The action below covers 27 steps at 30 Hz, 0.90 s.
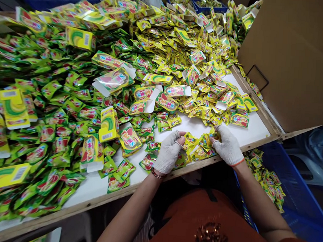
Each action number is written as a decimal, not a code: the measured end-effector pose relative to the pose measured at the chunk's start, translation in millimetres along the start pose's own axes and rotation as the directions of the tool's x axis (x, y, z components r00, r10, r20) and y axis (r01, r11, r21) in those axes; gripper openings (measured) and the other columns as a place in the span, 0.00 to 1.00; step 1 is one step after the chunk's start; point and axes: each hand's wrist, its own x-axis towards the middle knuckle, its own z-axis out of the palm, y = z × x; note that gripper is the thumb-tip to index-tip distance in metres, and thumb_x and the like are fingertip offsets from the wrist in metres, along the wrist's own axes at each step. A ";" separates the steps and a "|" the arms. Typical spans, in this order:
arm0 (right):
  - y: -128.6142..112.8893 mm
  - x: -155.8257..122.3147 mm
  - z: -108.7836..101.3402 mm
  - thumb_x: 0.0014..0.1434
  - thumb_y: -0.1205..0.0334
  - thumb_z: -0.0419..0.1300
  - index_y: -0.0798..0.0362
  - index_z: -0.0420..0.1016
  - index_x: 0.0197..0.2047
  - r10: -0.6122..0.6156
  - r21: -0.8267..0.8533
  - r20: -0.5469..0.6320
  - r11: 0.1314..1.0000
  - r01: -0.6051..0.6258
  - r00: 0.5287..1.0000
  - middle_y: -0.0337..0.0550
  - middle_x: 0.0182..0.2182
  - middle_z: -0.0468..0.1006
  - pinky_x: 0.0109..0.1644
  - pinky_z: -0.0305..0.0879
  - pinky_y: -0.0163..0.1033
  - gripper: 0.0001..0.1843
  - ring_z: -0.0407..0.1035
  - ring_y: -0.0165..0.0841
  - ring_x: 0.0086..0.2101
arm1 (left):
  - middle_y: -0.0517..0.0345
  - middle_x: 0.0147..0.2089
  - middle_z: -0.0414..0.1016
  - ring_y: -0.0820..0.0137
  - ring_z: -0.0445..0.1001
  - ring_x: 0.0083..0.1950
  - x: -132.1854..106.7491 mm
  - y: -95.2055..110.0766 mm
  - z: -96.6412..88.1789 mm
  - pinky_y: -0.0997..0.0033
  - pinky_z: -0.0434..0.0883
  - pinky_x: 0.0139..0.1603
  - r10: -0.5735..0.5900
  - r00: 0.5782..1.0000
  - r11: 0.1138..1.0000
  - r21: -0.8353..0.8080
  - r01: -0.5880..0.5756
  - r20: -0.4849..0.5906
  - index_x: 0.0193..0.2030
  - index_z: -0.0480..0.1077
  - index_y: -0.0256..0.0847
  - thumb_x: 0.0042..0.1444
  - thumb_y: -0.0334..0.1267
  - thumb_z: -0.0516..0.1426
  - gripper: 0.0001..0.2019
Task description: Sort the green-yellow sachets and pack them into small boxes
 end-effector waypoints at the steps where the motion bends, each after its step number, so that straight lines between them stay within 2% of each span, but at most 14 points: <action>1: -3.8 -0.1 -2.5 0.55 0.64 0.63 0.53 0.72 0.55 -0.061 -0.034 -0.054 0.998 0.059 0.997 0.54 0.48 0.77 0.55 0.68 0.53 0.23 0.72 0.47 0.48 | 0.53 0.45 0.78 0.69 0.75 0.42 -0.4 1.2 0.0 0.74 0.72 0.41 0.000 1.000 1.000 0.008 0.000 0.001 0.48 0.75 0.39 0.56 0.49 0.62 0.18; 3: -13.7 -0.4 -7.0 0.57 0.66 0.61 0.52 0.71 0.56 -0.220 -0.043 -0.104 0.975 0.216 0.970 0.55 0.49 0.76 0.56 0.68 0.53 0.23 0.71 0.46 0.50 | 0.54 0.44 0.78 0.69 0.75 0.41 -1.1 3.3 0.3 0.74 0.72 0.39 -0.017 1.000 1.000 0.001 0.017 0.009 0.47 0.75 0.38 0.55 0.49 0.62 0.19; 7: -33.6 1.4 -4.9 0.57 0.74 0.57 0.50 0.71 0.57 -0.510 0.060 -0.026 0.858 0.511 0.860 0.55 0.52 0.73 0.55 0.68 0.51 0.25 0.68 0.45 0.55 | 0.56 0.38 0.77 0.72 0.72 0.32 -2.4 5.0 2.1 0.75 0.70 0.29 -0.093 0.992 0.994 -0.052 0.098 0.085 0.48 0.73 0.38 0.55 0.51 0.62 0.20; 9: -40.1 4.0 0.8 0.56 0.75 0.55 0.51 0.73 0.54 -0.592 0.099 0.041 0.804 0.586 0.805 0.55 0.50 0.75 0.52 0.69 0.49 0.23 0.70 0.45 0.53 | 0.57 0.36 0.77 0.73 0.71 0.29 -3.3 5.0 2.8 0.74 0.69 0.28 -0.101 0.988 0.994 -0.037 0.106 0.119 0.50 0.73 0.39 0.56 0.51 0.61 0.21; 11: -44.4 6.6 5.8 0.56 0.75 0.55 0.52 0.77 0.47 -0.628 0.132 0.113 0.777 0.615 0.770 0.51 0.42 0.78 0.46 0.68 0.44 0.18 0.72 0.41 0.44 | 0.57 0.35 0.77 0.71 0.72 0.30 -4.2 5.4 2.9 0.72 0.71 0.32 -0.076 0.991 0.997 0.032 0.073 0.112 0.50 0.73 0.38 0.57 0.50 0.61 0.20; 13: -47.5 7.7 8.2 0.58 0.75 0.54 0.53 0.78 0.40 -0.590 0.149 0.173 0.807 0.571 0.789 0.46 0.34 0.78 0.42 0.66 0.40 0.14 0.71 0.37 0.37 | 0.54 0.37 0.78 0.68 0.75 0.36 -5.2 6.7 2.0 0.69 0.73 0.39 0.004 0.999 0.997 0.074 -0.007 0.047 0.49 0.73 0.38 0.58 0.51 0.59 0.20; 16: -50.6 6.7 7.9 0.60 0.72 0.56 0.53 0.77 0.35 -0.442 0.160 0.237 0.896 0.414 0.865 0.42 0.29 0.75 0.39 0.63 0.37 0.09 0.68 0.33 0.33 | 0.50 0.43 0.78 0.63 0.76 0.45 -6.6 9.5 -0.4 0.65 0.71 0.49 0.197 0.980 0.971 0.138 -0.193 -0.014 0.46 0.74 0.38 0.59 0.53 0.57 0.19; 18: -51.1 5.7 7.6 0.61 0.70 0.58 0.53 0.75 0.32 -0.361 0.162 0.276 0.931 0.327 0.891 0.40 0.28 0.74 0.38 0.60 0.36 0.07 0.67 0.32 0.31 | 0.52 0.42 0.78 0.63 0.75 0.45 -7.4 11.5 -1.0 0.65 0.70 0.47 0.280 0.958 0.923 0.256 -0.287 0.064 0.42 0.75 0.40 0.58 0.51 0.59 0.15; 21: -50.5 5.2 9.0 0.62 0.68 0.57 0.53 0.73 0.30 -0.295 0.142 0.304 0.954 0.263 0.906 0.38 0.26 0.72 0.36 0.57 0.35 0.09 0.64 0.30 0.30 | 0.57 0.35 0.76 0.66 0.73 0.39 -8.4 14.1 0.9 0.67 0.68 0.43 0.292 0.935 0.819 0.452 -0.354 0.202 0.36 0.75 0.42 0.60 0.44 0.58 0.09; 24: -50.6 4.1 11.6 0.65 0.67 0.54 0.52 0.70 0.29 -0.284 0.152 0.309 0.957 0.248 0.907 0.38 0.25 0.70 0.35 0.57 0.34 0.12 0.63 0.30 0.29 | 0.57 0.33 0.75 0.67 0.72 0.37 -8.7 15.0 3.3 0.67 0.67 0.42 0.318 0.914 0.730 0.550 -0.405 0.251 0.35 0.74 0.42 0.63 0.40 0.53 0.10; 27: -53.0 1.4 15.0 0.66 0.66 0.52 0.52 0.68 0.29 -0.326 0.147 0.297 0.944 0.294 0.897 0.39 0.26 0.71 0.37 0.58 0.35 0.12 0.63 0.31 0.30 | 0.55 0.32 0.75 0.67 0.71 0.35 -7.2 10.8 3.3 0.67 0.66 0.40 0.384 0.867 0.611 0.617 -0.497 0.318 0.33 0.73 0.42 0.63 0.38 0.52 0.11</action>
